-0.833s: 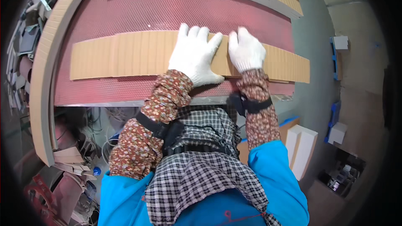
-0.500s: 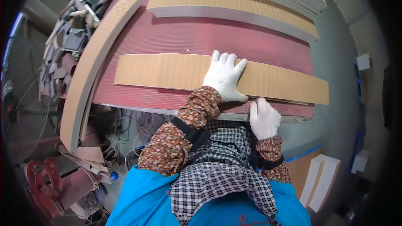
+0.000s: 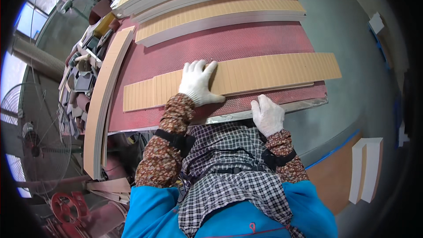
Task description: Processing and handling wooden panels on a manufacturing line.
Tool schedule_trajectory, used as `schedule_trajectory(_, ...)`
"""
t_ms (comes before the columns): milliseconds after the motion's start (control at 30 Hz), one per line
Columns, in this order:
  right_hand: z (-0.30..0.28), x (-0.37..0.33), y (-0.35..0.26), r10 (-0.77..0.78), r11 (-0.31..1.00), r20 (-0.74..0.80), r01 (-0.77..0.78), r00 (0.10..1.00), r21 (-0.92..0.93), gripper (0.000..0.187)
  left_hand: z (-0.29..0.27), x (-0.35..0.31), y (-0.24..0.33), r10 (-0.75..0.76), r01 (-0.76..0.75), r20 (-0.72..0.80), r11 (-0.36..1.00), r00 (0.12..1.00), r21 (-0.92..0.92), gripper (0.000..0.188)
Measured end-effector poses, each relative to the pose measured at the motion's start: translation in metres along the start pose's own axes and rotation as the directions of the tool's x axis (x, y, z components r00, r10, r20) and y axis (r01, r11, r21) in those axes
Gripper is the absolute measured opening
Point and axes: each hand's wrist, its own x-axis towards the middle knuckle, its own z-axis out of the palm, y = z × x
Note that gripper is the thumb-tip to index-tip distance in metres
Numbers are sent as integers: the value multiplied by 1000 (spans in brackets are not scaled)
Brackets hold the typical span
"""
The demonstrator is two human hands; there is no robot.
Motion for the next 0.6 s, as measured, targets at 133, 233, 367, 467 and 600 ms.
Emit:
schedule_trajectory(133, -7, -2, -2, -52, 998, 0, 52, 999, 17, 17, 3, -8, -17, 39, -40, -28, 999, 999, -33, 116)
schedule_trajectory(233, -8, -1, -3, -122, 992, 18, 122, 992, -27, 15, 11, -6, -17, 53, -58, -48, 993, 997, -101, 109)
schedule_trajectory(367, -6, 2, -5, 69, 989, 23, -71, 997, 132, 20, 24, 3, 2, 45, -55, -104, 994, 994, -90, 108)
schedule_trajectory(467, -14, 1, -4, 150, 948, 38, -155, 988, 279, 21, 29, 13, 20, 75, -87, -135, 992, 988, -90, 107)
schedule_trajectory(600, -31, 3, 4, 285, 920, 9, -276, 958, 279, 19, 30, 25, 40, 53, -67, -120, 991, 991, -115, 105)
